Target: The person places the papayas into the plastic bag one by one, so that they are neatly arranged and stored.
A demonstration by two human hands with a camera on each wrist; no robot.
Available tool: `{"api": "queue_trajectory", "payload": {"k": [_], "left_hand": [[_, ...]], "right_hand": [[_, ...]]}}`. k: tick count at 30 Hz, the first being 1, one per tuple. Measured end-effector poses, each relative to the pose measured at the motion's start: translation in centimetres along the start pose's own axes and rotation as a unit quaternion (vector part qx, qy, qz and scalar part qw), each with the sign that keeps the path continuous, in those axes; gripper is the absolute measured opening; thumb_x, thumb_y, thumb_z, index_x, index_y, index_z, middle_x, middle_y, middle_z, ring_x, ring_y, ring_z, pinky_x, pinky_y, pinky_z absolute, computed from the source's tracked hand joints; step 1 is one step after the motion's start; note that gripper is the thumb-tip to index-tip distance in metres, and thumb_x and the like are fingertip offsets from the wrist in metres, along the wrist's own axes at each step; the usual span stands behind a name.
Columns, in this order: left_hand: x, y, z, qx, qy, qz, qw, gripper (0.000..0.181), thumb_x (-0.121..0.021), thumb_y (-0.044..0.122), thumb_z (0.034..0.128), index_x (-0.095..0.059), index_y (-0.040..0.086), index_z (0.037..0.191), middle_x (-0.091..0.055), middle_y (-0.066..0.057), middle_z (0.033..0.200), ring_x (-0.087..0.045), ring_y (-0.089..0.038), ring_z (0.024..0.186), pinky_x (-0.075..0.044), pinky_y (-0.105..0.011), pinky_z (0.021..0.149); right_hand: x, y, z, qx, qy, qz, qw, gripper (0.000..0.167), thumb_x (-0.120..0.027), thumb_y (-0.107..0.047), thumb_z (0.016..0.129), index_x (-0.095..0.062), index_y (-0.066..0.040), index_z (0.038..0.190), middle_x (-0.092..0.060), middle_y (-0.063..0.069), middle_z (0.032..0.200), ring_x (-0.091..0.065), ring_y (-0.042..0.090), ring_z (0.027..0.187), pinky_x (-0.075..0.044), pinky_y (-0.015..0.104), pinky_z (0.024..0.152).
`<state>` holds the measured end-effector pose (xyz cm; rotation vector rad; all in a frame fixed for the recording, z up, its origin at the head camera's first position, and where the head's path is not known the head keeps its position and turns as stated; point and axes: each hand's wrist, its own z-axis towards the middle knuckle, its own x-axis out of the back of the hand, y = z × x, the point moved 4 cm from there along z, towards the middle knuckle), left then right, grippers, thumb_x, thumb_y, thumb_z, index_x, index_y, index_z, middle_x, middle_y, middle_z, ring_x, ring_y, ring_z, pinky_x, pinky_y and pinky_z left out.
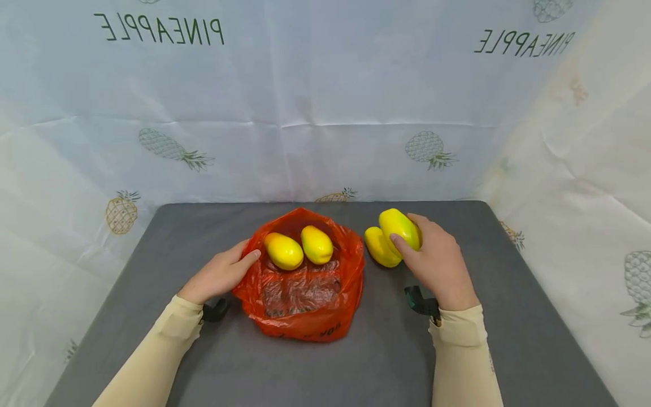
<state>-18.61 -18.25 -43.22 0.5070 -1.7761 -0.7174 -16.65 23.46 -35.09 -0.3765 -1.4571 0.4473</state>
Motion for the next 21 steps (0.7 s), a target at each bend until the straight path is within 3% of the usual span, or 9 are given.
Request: {"api": "queue_trajectory", "payload": {"k": [11, 18, 21], "left_hand": [[-0.2, 0.1, 0.1, 0.006, 0.001, -0.001, 1.0, 0.065, -0.047, 0.047, 0.1142, -0.034, 0.016, 0.17, -0.055, -0.014, 0.162, -0.067, -0.034, 0.131, -0.052, -0.062, 0.113], [-0.1, 0.2, -0.1, 0.008, 0.0, -0.008, 0.9999, 0.063, -0.045, 0.042, 0.1149, -0.033, 0.017, 0.171, -0.055, -0.014, 0.163, -0.067, -0.033, 0.131, -0.051, -0.062, 0.114], [0.0, 0.2, -0.1, 0.008, -0.002, -0.01, 0.9999, 0.064, -0.045, 0.045, 0.1149, -0.032, 0.017, 0.171, -0.054, -0.013, 0.164, -0.067, -0.032, 0.131, -0.051, -0.061, 0.114]], "right_hand": [[-4.4, -7.7, 0.8, 0.081, -0.023, 0.019, 0.9962, 0.068, -0.07, -0.047, 0.104, -0.053, -0.009, 0.158, -0.067, 0.015, 0.145, -0.067, 0.032, 0.112, -0.058, 0.053, 0.093], [-7.4, -11.1, -0.2, 0.126, -0.047, 0.026, 0.9906, 0.066, -0.072, -0.048, 0.103, -0.056, -0.014, 0.157, -0.068, 0.009, 0.145, -0.069, 0.026, 0.113, -0.06, 0.047, 0.092], [-8.9, -12.2, -0.8, 0.139, -0.058, 0.026, 0.9882, 0.066, -0.072, -0.049, 0.102, -0.057, -0.014, 0.156, -0.069, 0.007, 0.143, -0.069, 0.021, 0.107, -0.06, 0.042, 0.089]]}}
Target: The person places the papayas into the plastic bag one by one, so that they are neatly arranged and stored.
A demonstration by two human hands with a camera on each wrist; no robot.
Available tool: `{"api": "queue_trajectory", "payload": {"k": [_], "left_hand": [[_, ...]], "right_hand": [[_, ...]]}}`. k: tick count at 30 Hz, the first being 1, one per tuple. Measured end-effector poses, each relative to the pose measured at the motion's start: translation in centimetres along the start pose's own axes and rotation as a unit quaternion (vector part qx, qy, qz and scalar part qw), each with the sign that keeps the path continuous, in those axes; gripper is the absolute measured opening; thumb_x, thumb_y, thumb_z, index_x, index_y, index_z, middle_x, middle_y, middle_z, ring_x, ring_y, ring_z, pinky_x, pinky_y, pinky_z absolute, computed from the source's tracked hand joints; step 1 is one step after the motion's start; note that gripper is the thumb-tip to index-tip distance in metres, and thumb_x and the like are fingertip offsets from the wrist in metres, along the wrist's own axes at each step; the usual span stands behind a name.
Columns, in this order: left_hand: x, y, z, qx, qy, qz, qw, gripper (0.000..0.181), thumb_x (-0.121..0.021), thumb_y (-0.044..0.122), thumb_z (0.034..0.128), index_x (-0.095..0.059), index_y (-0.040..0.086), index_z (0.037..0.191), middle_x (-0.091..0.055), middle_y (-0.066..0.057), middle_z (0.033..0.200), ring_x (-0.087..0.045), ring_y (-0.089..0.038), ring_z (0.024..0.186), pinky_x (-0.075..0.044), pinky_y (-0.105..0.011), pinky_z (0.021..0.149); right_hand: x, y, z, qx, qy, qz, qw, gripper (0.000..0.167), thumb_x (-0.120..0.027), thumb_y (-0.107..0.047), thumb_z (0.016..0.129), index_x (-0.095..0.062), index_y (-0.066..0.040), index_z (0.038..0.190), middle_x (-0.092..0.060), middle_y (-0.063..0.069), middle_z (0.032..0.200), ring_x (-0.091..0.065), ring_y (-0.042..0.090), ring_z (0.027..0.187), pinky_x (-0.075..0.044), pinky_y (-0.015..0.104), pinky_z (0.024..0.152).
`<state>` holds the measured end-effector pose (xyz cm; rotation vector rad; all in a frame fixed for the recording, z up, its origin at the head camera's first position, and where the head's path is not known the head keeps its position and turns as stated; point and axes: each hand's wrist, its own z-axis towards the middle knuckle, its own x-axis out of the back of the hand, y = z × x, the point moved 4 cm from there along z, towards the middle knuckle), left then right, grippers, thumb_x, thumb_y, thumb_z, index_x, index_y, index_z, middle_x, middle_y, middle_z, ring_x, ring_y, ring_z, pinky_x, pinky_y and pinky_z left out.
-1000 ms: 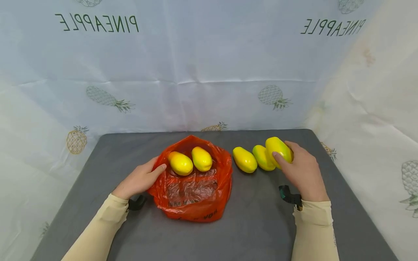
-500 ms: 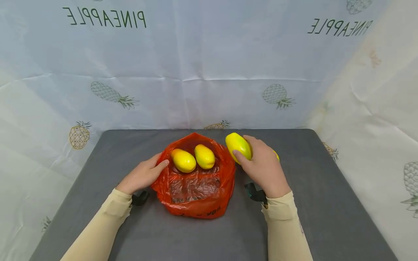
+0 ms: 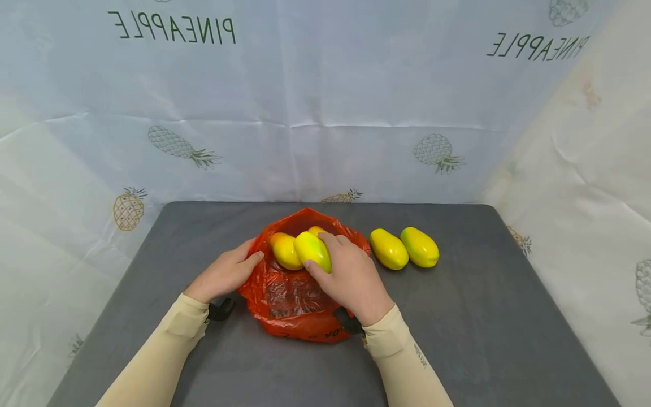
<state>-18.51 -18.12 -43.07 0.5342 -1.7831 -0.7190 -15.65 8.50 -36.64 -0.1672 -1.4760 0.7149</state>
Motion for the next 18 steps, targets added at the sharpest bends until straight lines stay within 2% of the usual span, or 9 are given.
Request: {"api": "queue_trajectory", "payload": {"k": [6, 8, 13, 18], "left_hand": [[-0.1, -0.1, 0.1, 0.003, 0.005, -0.001, 1.0, 0.064, -0.045, 0.044, 0.1149, -0.032, 0.016, 0.171, -0.055, -0.013, 0.162, -0.069, -0.031, 0.127, -0.054, -0.059, 0.112], [-0.2, -0.1, 0.1, 0.004, 0.006, -0.001, 1.0, 0.064, -0.046, 0.042, 0.1149, -0.032, 0.015, 0.171, -0.056, -0.013, 0.162, -0.069, -0.032, 0.128, -0.055, -0.059, 0.112], [-0.3, 0.0, 0.1, 0.001, 0.005, -0.004, 1.0, 0.064, -0.047, 0.041, 0.1147, -0.033, 0.013, 0.17, -0.055, -0.014, 0.163, -0.067, -0.034, 0.132, -0.053, -0.06, 0.113], [-0.2, 0.0, 0.1, 0.0, 0.005, -0.007, 1.0, 0.063, -0.048, 0.041, 0.1144, -0.034, 0.014, 0.17, -0.057, -0.013, 0.161, -0.069, -0.032, 0.126, -0.055, -0.059, 0.111]], "right_hand": [[-2.8, -1.8, 0.0, 0.022, -0.025, -0.013, 0.9994, 0.067, -0.076, -0.047, 0.1, -0.058, -0.012, 0.154, -0.07, 0.006, 0.144, -0.069, 0.02, 0.104, -0.061, 0.04, 0.091], [-3.4, -2.3, 0.0, 0.03, -0.031, -0.015, 0.9989, 0.066, -0.076, -0.047, 0.099, -0.059, -0.012, 0.152, -0.072, 0.005, 0.139, -0.07, 0.02, 0.103, -0.061, 0.04, 0.09], [-4.5, -2.9, -0.1, 0.041, -0.038, -0.017, 0.9983, 0.061, -0.079, -0.044, 0.098, -0.063, -0.011, 0.147, -0.074, 0.005, 0.13, -0.069, 0.02, 0.101, -0.061, 0.042, 0.092], [-5.4, -3.2, -0.1, 0.056, -0.04, -0.017, 0.9975, 0.057, -0.08, -0.041, 0.098, -0.064, -0.011, 0.143, -0.074, 0.004, 0.122, -0.067, 0.018, 0.096, -0.06, 0.041, 0.089]]}}
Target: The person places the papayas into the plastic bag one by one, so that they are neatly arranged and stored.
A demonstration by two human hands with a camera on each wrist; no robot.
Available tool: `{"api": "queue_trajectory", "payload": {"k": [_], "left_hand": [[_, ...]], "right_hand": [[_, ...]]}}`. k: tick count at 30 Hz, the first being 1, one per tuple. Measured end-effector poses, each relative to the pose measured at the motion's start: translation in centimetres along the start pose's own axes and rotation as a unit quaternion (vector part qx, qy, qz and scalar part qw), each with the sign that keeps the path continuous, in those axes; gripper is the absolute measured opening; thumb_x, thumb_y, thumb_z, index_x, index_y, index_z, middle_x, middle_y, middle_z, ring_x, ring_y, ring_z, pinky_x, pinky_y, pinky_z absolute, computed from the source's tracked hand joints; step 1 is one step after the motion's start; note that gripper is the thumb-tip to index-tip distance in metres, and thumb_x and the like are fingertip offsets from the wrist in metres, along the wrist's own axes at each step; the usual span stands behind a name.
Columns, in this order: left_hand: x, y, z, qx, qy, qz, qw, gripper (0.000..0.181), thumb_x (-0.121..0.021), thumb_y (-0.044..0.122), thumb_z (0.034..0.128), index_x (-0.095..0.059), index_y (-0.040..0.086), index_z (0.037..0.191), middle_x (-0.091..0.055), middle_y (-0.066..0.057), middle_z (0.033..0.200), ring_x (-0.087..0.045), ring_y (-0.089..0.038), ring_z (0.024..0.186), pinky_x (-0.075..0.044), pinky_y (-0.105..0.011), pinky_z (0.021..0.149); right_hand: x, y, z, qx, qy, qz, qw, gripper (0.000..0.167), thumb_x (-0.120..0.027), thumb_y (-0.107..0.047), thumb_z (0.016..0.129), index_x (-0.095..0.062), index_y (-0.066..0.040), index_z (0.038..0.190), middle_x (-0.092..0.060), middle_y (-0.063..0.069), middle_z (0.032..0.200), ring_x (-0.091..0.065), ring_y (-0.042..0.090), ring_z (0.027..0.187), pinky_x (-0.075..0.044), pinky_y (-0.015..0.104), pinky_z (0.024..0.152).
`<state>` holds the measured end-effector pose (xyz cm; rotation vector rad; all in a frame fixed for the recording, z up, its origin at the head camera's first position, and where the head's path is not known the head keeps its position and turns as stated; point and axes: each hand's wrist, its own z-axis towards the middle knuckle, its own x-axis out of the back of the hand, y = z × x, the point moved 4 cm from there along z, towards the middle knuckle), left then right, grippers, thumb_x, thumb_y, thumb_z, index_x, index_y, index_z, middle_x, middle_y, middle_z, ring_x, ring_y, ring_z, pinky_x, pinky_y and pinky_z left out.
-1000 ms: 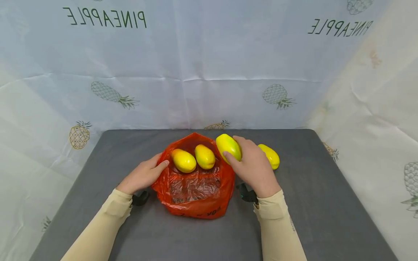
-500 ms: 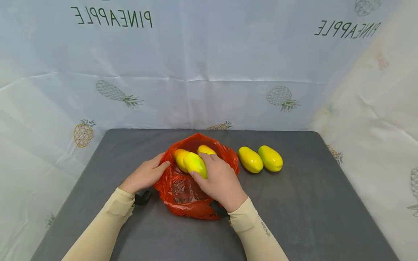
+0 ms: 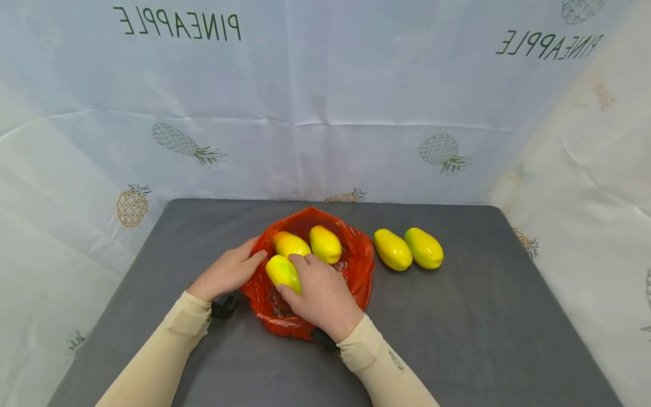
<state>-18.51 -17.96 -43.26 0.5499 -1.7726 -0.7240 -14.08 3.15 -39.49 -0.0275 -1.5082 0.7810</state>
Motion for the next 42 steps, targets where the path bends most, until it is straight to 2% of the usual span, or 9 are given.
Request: {"api": "queue_trajectory", "payload": {"k": [12, 26, 34, 42], "left_hand": [[0.0, 0.0, 0.1, 0.0, -0.002, 0.002, 1.0, 0.062, -0.048, 0.041, 0.114, -0.035, 0.015, 0.169, -0.061, -0.012, 0.156, -0.07, -0.029, 0.118, -0.056, -0.057, 0.109], [0.0, 0.0, 0.1, 0.0, 0.001, 0.011, 0.9999, 0.062, -0.048, 0.04, 0.114, -0.035, 0.015, 0.169, -0.06, -0.013, 0.158, -0.07, -0.031, 0.122, -0.055, -0.059, 0.111], [0.1, 0.1, 0.0, 0.002, 0.0, 0.012, 0.9999, 0.063, -0.047, 0.041, 0.1141, -0.034, 0.014, 0.169, -0.055, -0.013, 0.162, -0.066, -0.035, 0.132, -0.051, -0.061, 0.115], [-0.1, 0.0, 0.1, 0.002, 0.002, 0.01, 0.9999, 0.062, -0.048, 0.041, 0.114, -0.035, 0.015, 0.169, -0.059, -0.013, 0.158, -0.07, -0.031, 0.121, -0.055, -0.059, 0.11]], "right_hand": [[-1.5, -0.3, 0.1, 0.013, -0.024, -0.013, 0.9995, 0.055, -0.078, -0.042, 0.098, -0.064, -0.013, 0.142, -0.072, 0.002, 0.12, -0.065, 0.016, 0.089, -0.059, 0.039, 0.085], [-2.2, -0.3, 0.1, 0.016, -0.046, -0.026, 0.9984, 0.052, -0.075, -0.047, 0.099, -0.065, -0.015, 0.139, -0.072, 0.0, 0.119, -0.062, 0.012, 0.086, -0.058, 0.033, 0.08], [-2.6, -0.2, 0.2, 0.013, -0.053, -0.027, 0.9981, 0.053, -0.076, -0.048, 0.099, -0.065, -0.016, 0.139, -0.072, 0.0, 0.12, -0.062, 0.012, 0.087, -0.059, 0.033, 0.079], [-2.7, 0.1, 0.4, 0.011, -0.042, -0.038, 0.9983, 0.055, -0.077, -0.047, 0.098, -0.064, -0.013, 0.138, -0.071, 0.0, 0.113, -0.062, 0.013, 0.083, -0.06, 0.033, 0.08]]}}
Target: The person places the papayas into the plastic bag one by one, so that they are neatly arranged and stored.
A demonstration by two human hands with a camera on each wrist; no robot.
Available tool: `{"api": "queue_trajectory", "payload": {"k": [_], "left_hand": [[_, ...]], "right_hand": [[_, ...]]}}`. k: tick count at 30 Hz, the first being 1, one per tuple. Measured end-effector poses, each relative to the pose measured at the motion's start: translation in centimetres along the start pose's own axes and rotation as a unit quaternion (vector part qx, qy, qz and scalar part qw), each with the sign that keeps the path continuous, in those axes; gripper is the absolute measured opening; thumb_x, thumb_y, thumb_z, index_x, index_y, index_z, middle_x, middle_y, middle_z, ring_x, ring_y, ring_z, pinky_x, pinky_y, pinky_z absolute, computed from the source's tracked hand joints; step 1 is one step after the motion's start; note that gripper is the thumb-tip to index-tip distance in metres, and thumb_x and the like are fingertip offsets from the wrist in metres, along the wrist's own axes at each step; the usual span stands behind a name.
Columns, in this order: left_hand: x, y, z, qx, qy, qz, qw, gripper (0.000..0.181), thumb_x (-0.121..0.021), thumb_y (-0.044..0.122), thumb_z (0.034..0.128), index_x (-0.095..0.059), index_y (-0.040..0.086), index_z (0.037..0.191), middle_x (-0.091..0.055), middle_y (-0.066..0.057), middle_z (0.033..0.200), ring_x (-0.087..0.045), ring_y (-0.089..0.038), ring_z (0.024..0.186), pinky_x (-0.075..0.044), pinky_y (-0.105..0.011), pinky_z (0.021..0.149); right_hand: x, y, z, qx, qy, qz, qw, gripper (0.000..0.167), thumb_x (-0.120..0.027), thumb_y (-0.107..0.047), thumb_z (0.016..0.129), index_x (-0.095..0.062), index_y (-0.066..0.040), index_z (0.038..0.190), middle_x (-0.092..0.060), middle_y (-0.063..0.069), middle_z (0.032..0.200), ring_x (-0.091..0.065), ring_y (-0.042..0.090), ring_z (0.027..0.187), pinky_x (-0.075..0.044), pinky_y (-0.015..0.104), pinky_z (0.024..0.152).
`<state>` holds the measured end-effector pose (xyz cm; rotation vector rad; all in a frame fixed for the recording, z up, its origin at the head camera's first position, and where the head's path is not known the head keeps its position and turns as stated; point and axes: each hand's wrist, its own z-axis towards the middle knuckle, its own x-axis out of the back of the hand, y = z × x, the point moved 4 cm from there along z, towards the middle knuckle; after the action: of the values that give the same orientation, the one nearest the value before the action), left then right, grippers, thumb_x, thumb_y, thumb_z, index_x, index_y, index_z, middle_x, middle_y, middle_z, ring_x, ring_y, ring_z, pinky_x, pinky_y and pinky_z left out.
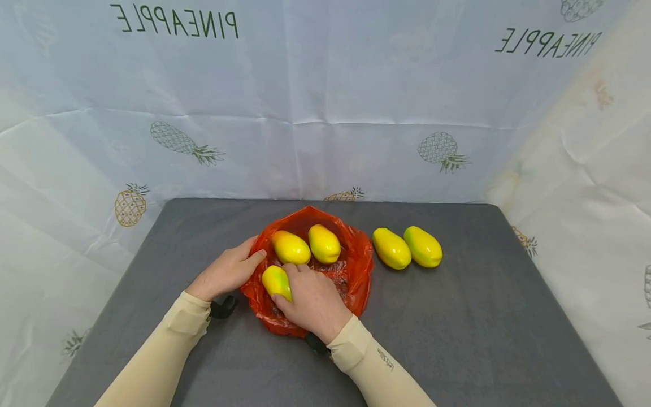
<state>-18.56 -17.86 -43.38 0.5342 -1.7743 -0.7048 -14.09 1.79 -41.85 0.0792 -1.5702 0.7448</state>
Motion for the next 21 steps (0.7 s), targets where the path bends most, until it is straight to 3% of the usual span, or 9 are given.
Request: {"api": "queue_trajectory", "payload": {"k": [16, 21], "left_hand": [[-0.12, 0.31, 0.01, 0.003, 0.003, 0.0, 1.0, 0.063, -0.049, 0.04, 0.1135, -0.035, 0.015, 0.169, -0.059, -0.013, 0.159, -0.069, -0.033, 0.124, -0.053, -0.06, 0.113], [0.04, 0.35, -0.12, -0.002, 0.005, 0.002, 1.0, 0.062, -0.049, 0.039, 0.1137, -0.036, 0.014, 0.169, -0.058, -0.013, 0.159, -0.068, -0.033, 0.126, -0.053, -0.059, 0.113]], "right_hand": [[-0.71, -0.36, 0.83, -0.029, 0.006, -0.003, 0.9996, 0.057, -0.08, -0.045, 0.096, -0.065, -0.009, 0.138, -0.075, 0.006, 0.114, -0.067, 0.018, 0.084, -0.062, 0.039, 0.084], [-0.96, -0.68, 1.03, -0.025, 0.007, -0.013, 0.9996, 0.056, -0.081, -0.045, 0.096, -0.065, -0.008, 0.134, -0.073, 0.006, 0.106, -0.063, 0.017, 0.077, -0.059, 0.034, 0.075]]}}
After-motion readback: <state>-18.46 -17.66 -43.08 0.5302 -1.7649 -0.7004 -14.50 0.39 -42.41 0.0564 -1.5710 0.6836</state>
